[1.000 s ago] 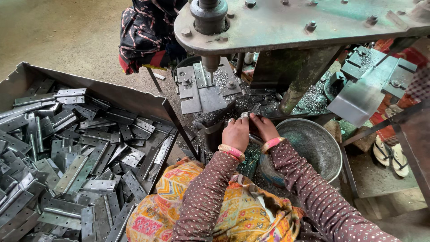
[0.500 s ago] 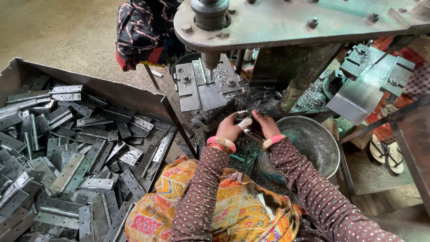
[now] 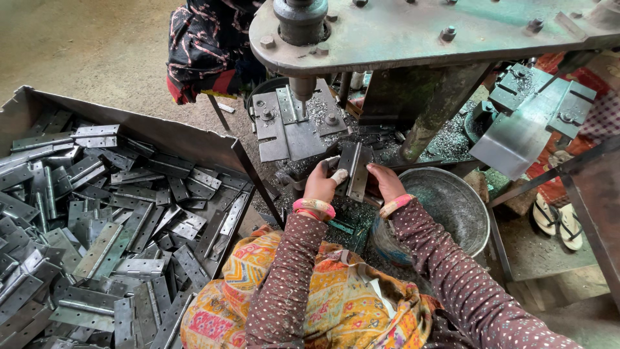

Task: The person sits on the floor and operates a metalworking machine, placing metal pieces into the press and using a lever to activate the mechanism. They repeatedly pick up metal parts from a nearby bin and process them.

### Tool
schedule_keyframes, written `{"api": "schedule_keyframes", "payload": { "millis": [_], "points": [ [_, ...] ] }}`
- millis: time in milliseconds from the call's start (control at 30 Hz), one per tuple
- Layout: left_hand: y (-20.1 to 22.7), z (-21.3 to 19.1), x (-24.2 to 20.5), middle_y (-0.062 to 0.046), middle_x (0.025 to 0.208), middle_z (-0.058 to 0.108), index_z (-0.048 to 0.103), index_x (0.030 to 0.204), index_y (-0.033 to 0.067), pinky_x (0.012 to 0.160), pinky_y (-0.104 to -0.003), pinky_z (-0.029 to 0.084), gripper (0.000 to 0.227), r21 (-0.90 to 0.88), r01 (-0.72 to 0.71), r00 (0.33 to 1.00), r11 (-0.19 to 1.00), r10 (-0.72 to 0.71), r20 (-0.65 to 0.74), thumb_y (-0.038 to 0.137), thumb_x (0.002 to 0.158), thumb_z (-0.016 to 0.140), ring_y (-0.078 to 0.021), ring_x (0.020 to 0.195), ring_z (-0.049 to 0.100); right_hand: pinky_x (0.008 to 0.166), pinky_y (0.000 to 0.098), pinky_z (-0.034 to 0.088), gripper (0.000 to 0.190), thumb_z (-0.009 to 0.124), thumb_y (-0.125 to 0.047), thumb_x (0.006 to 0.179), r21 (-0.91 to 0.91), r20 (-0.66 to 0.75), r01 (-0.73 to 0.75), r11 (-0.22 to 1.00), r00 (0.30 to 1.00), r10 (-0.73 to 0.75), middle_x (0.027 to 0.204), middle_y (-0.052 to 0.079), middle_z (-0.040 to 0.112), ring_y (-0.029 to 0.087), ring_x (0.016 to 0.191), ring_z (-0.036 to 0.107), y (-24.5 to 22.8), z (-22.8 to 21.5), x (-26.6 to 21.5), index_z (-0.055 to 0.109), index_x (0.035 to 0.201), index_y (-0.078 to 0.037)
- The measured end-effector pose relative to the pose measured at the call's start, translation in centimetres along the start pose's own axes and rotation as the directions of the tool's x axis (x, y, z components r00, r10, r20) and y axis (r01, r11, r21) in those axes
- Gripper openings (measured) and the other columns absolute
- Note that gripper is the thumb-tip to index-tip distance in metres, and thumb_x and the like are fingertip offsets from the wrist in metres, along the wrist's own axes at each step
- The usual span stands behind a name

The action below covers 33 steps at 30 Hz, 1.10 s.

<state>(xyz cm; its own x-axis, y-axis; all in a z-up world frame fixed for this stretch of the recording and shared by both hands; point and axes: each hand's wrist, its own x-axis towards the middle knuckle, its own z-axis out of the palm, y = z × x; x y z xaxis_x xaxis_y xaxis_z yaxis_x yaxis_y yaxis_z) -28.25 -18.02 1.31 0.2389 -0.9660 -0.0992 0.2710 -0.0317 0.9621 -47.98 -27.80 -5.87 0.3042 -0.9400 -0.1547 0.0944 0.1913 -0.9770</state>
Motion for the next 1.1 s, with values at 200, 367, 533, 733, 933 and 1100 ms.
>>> {"api": "schedule_keyframes", "payload": {
  "millis": [200, 367, 533, 733, 933, 1100],
  "points": [
    [1.0, -0.5, 0.6, -0.014, 0.132, 0.066, 0.054, 0.138, -0.0021, 0.1, -0.03, 0.051, 0.048, -0.023, -0.161, 0.982, 0.987, 0.158, -0.108, 0.004, 0.093, 0.069, -0.0196, 0.116, 0.065, 0.08, 0.0343, 0.055, 0.059, 0.051, -0.052, 0.107, -0.057, 0.165, -0.102, 0.993, 0.98, 0.11, 0.1, 0.012, 0.07, 0.022, 0.085, 0.065, -2.6, 1.4, -1.8, 0.063, 0.12, 0.004],
    [1.8, -3.3, 1.8, -0.014, 0.129, 0.068, 0.057, 0.135, 0.001, 0.098, -0.034, 0.054, 0.044, 0.047, -0.206, 0.886, 0.977, 0.207, -0.416, 0.008, 0.094, 0.067, -0.0235, 0.115, 0.066, 0.087, 0.0316, 0.054, 0.061, 0.037, -0.06, 0.099, -0.646, 0.164, -0.011, 0.764, 0.975, 0.152, 0.115, 0.002, 0.071, 0.018, 0.097, 0.069, -4.8, 3.4, -2.7, 0.063, 0.133, -0.017],
    [0.7, -5.1, 3.3, -0.018, 0.125, 0.069, 0.057, 0.134, 0.0028, 0.098, -0.038, 0.05, 0.05, 0.397, -0.046, 0.771, 0.916, 0.286, -0.569, 0.012, 0.088, 0.075, -0.0309, 0.114, 0.067, 0.096, 0.0353, 0.051, 0.054, 0.049, -0.053, 0.099, -0.687, 0.207, 0.079, 0.722, 0.974, 0.091, 0.121, 0.007, 0.072, 0.021, 0.111, 0.069, -4.7, 3.8, -2.7, 0.064, 0.131, -0.012],
    [0.8, -4.0, 2.9, -0.02, 0.12, 0.071, 0.06, 0.132, 0.0045, 0.096, -0.041, 0.052, 0.055, 0.499, -0.082, 0.744, 0.863, 0.386, -0.545, 0.014, 0.082, 0.082, -0.0339, 0.113, 0.069, 0.098, 0.0367, 0.05, 0.05, 0.058, -0.046, 0.098, -0.703, 0.231, 0.107, 0.703, 0.969, 0.083, 0.123, 0.01, 0.07, 0.024, 0.114, 0.067, -4.0, 3.6, -2.5, 0.062, 0.13, -0.008],
    [4.6, -1.7, 1.6, -0.03, 0.133, 0.051, 0.047, 0.133, -0.0083, 0.093, -0.045, 0.053, 0.074, 0.625, 0.082, 0.759, 0.776, 0.358, -0.544, 0.021, 0.078, 0.087, -0.0429, 0.109, 0.062, 0.096, 0.036, 0.051, 0.049, 0.059, -0.044, 0.097, -0.756, 0.225, 0.107, 0.645, 0.969, 0.103, 0.122, 0.01, 0.071, 0.023, 0.111, 0.068, -4.6, 4.0, -2.8, 0.062, 0.13, -0.008],
    [5.0, -0.8, 0.0, -0.028, 0.147, 0.042, 0.061, 0.115, -0.0047, 0.095, -0.042, 0.055, 0.038, 0.931, 0.126, 0.856, 0.342, 0.437, -0.277, 0.011, 0.084, 0.078, -0.0405, 0.116, 0.06, 0.091, 0.0362, 0.053, 0.047, 0.062, -0.042, 0.096, -0.766, 0.229, 0.102, 0.635, 0.966, 0.122, 0.12, 0.009, 0.071, 0.022, 0.106, 0.07, -4.3, 4.0, -2.8, 0.061, 0.13, -0.008]
  ]
}}
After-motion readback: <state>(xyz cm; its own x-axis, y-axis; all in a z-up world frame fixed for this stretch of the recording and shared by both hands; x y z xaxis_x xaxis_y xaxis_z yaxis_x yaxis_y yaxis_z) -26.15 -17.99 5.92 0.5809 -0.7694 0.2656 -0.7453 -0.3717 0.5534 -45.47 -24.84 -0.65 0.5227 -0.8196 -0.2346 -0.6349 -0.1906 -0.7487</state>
